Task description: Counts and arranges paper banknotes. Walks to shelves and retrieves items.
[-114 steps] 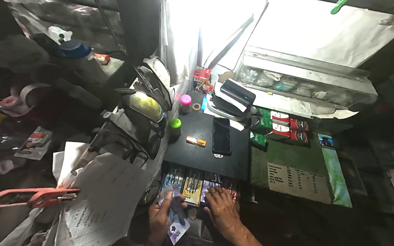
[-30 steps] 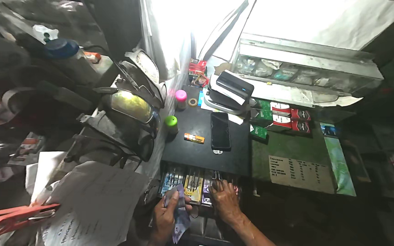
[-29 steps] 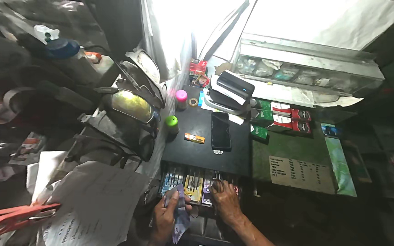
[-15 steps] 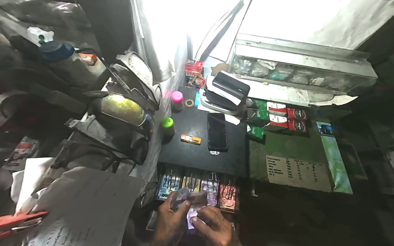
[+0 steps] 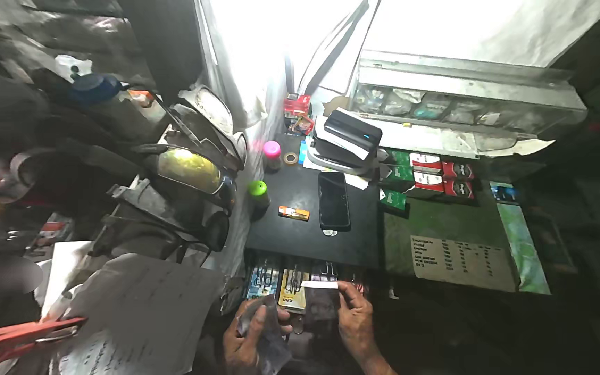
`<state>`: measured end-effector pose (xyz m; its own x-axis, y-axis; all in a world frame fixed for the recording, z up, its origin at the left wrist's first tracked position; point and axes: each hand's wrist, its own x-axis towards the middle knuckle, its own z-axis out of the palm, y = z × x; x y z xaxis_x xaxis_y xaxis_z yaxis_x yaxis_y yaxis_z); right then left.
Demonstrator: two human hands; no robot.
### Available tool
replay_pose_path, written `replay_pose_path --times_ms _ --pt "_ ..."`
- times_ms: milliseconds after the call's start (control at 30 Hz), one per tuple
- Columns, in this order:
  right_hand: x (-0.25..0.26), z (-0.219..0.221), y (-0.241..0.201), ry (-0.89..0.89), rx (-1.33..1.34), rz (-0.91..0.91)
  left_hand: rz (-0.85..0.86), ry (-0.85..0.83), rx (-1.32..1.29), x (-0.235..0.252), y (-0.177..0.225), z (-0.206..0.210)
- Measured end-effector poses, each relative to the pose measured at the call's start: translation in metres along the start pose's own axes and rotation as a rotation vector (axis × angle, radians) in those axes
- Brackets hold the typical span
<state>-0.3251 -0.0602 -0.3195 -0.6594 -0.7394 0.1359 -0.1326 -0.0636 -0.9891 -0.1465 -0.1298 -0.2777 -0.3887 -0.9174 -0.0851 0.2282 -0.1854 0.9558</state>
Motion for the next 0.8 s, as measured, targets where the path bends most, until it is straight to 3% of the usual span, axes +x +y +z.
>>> replay_pose_path --times_ms 200,467,800 --pt "-0.005 0.027 -0.018 -0.103 0.162 0.177 0.338 -0.111 0.111 0.015 -0.022 0.007" --pt "-0.019 0.028 -0.036 -0.432 0.356 0.272 0.370 -0.119 0.214 0.020 -0.034 0.006" --pt "-0.020 0.029 -0.033 -0.406 0.219 0.234 0.346 -0.054 0.106 0.030 -0.037 0.009"
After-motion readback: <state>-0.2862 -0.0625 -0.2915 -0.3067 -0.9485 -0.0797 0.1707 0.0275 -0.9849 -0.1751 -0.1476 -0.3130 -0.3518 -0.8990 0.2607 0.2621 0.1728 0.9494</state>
